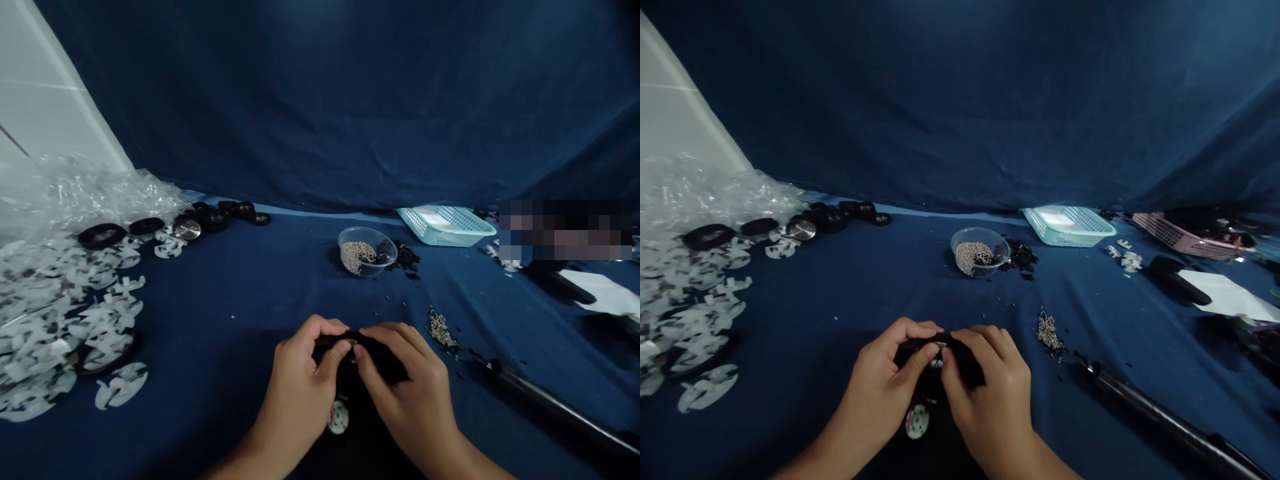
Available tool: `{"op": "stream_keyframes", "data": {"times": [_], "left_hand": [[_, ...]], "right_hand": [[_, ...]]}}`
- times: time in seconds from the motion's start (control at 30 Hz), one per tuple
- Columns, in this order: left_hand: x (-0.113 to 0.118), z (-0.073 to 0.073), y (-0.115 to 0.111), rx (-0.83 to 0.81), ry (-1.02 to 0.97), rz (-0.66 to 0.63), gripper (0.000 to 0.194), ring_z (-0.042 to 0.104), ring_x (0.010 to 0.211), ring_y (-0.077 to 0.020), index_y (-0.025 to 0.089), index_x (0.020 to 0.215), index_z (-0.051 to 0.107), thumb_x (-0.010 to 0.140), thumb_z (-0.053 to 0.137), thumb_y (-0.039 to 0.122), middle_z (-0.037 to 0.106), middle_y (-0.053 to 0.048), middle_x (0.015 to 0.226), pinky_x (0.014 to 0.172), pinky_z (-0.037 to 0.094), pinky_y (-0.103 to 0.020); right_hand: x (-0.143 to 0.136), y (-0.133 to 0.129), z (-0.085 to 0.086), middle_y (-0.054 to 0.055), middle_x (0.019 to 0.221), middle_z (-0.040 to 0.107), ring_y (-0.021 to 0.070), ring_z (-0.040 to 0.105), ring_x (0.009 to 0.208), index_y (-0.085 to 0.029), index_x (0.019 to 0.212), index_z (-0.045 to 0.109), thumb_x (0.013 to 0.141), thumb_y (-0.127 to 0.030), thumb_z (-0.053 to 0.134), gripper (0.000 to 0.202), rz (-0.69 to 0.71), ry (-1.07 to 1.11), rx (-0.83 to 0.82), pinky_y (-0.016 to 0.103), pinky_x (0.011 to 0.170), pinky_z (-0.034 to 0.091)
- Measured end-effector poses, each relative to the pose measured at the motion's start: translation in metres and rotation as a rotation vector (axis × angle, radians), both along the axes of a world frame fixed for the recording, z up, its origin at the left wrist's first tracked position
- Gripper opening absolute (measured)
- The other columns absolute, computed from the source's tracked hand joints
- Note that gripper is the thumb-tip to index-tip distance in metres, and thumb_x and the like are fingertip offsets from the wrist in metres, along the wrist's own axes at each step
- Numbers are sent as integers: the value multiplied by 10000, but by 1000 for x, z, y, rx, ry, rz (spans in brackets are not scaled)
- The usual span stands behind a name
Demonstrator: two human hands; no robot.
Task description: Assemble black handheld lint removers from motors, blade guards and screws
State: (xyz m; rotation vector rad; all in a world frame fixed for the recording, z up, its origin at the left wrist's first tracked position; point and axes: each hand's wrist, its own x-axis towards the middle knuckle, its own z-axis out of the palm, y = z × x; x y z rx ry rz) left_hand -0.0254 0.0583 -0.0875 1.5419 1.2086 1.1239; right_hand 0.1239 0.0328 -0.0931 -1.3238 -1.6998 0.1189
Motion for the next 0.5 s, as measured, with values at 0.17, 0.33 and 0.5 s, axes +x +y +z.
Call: {"op": "stream_keyframes", "data": {"times": [0.17, 0.33, 0.5], "left_hand": [[-1, -2, -1, -7, 21, -9, 53, 659, 936, -148, 240, 878, 625, 863, 577, 225, 711, 18, 955, 812, 497, -265], [0, -2, 1, -21, 21, -5, 72, 662, 917, -154, 233, 883, 630, 854, 571, 203, 712, 11, 944, 800, 507, -267], [2, 1, 2, -62, 32, 3, 72, 666, 944, -182, 227, 878, 627, 857, 560, 215, 716, -1, 939, 811, 520, -295]], "right_hand": [[0, -1, -2, 15, 922, 640, 152, 587, 841, -217, 986, 650, 846, -193, 614, 146, 3, 22, -35, 314, 743, 487], [-1, 0, -4, 7, 914, 644, 150, 591, 831, -225, 968, 655, 840, -196, 622, 135, -7, 39, -65, 311, 733, 487], [-1, 2, -4, 9, 912, 646, 157, 592, 839, -226, 962, 657, 842, -200, 621, 128, 7, 68, -100, 325, 746, 486]]}}
